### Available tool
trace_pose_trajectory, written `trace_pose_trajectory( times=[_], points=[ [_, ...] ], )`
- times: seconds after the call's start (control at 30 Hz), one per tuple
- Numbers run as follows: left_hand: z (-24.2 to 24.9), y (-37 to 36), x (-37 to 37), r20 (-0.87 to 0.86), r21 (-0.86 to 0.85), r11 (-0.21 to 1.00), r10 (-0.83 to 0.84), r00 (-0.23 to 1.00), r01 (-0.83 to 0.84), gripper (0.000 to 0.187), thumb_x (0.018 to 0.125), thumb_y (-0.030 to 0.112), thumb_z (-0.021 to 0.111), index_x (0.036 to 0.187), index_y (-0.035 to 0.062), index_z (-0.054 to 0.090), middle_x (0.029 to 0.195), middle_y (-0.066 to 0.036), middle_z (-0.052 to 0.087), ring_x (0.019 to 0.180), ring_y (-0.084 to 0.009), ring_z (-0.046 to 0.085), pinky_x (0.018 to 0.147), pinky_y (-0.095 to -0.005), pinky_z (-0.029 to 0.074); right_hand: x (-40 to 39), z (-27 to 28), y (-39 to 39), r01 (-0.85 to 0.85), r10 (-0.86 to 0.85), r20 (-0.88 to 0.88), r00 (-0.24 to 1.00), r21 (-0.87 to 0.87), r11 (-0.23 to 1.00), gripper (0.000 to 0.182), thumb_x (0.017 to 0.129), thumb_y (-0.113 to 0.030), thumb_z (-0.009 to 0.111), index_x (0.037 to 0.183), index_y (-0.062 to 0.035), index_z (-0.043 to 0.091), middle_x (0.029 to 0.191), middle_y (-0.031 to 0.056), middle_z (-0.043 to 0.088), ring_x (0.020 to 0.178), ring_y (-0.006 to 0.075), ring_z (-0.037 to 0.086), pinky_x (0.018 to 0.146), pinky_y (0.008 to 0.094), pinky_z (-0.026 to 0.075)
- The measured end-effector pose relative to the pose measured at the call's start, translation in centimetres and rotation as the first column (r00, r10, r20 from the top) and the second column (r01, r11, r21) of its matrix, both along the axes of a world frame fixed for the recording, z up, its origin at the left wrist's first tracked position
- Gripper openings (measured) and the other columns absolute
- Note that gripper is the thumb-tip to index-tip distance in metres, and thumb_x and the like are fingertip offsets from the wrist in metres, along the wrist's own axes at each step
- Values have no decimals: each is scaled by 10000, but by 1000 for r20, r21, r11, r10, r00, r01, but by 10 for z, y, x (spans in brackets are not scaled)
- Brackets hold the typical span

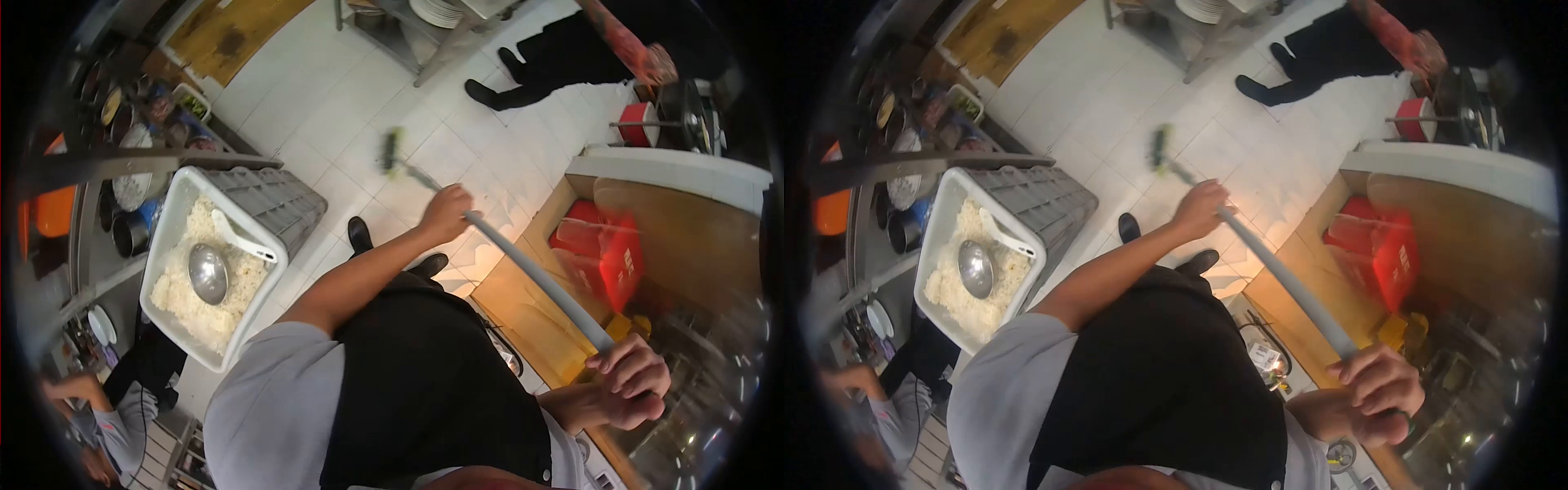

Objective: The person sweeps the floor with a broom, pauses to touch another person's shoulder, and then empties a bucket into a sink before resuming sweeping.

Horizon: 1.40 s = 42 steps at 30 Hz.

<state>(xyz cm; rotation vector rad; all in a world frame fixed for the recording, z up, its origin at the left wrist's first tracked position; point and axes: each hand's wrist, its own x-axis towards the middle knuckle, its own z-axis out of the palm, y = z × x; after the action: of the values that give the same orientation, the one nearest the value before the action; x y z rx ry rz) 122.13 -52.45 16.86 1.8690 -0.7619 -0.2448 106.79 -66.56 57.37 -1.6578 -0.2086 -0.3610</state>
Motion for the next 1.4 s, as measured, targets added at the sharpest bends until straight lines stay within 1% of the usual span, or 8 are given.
trace_pose_trajectory(
  times=[0.17,0.27,0.6,0.73,0.87,0.97,1.23,1.4],
  points=[
    [-67,65,-24,-230,455,880,-29,973,134,256,935,294,758,872,48,724,971,-187,693,979,-414,664,877,-525,528,-24,-77,-22,195,-146,-276,950,161,968,478,1082,-335,602,721,-22,577,689,94,589,662,292,625,597,432,533],
    [-137,33,-68,-172,446,892,-3,985,80,329,963,360,707,865,47,732,930,-202,706,971,-423,681,855,-559,535,-21,-95,-19,124,-76,-295,953,148,981,429,1055,-262,618,714,-1,589,714,123,610,669,293,624,612,427,491],
    [-55,-228,-114,-107,193,962,-174,979,192,313,951,352,722,828,66,689,964,-159,688,1018,-380,648,882,-503,528,-129,-47,-146,269,-295,-45,954,-296,917,512,1060,-391,640,726,-6,602,615,86,582,581,280,625,561,378,515],
    [12,-212,-175,-62,297,931,-202,977,212,331,945,361,731,817,61,674,914,-171,682,954,-396,658,854,-505,527,-195,-23,-258,46,-45,94,995,-13,999,532,1093,-461,540,796,-28,624,579,57,572,540,225,621,454,338,529],
    [-18,-166,-216,-379,543,704,-279,882,456,293,915,382,727,903,90,716,929,-160,687,971,-397,683,822,-528,545,-207,-65,-283,18,7,-143,990,173,985,550,1089,-413,569,725,-2,613,630,96,623,552,240,603,528,414,505],
    [-54,-171,-234,-278,662,586,-387,879,468,196,874,282,694,998,149,768,993,-161,712,989,-385,707,858,-526,569,-188,-85,-259,20,29,-226,974,214,977,500,1029,-353,667,675,-8,594,634,114,610,555,257,582,548,433,467],
    [-83,-336,-201,-69,329,921,-198,978,210,304,965,330,663,833,58,678,974,-151,683,977,-387,658,850,-513,529,-205,-60,-269,-196,131,-205,970,-339,920,405,937,-356,789,762,-21,646,641,103,557,604,310,612,547,397,471],
    [-8,-344,-251,-64,199,953,-219,974,227,288,940,267,716,787,33,650,877,-181,672,892,-410,650,807,-539,520,-266,-12,-333,58,-37,213,976,-91,994,497,1040,-476,646,869,-10,667,689,97,676,545,242,668,478,338,581]
  ],
)
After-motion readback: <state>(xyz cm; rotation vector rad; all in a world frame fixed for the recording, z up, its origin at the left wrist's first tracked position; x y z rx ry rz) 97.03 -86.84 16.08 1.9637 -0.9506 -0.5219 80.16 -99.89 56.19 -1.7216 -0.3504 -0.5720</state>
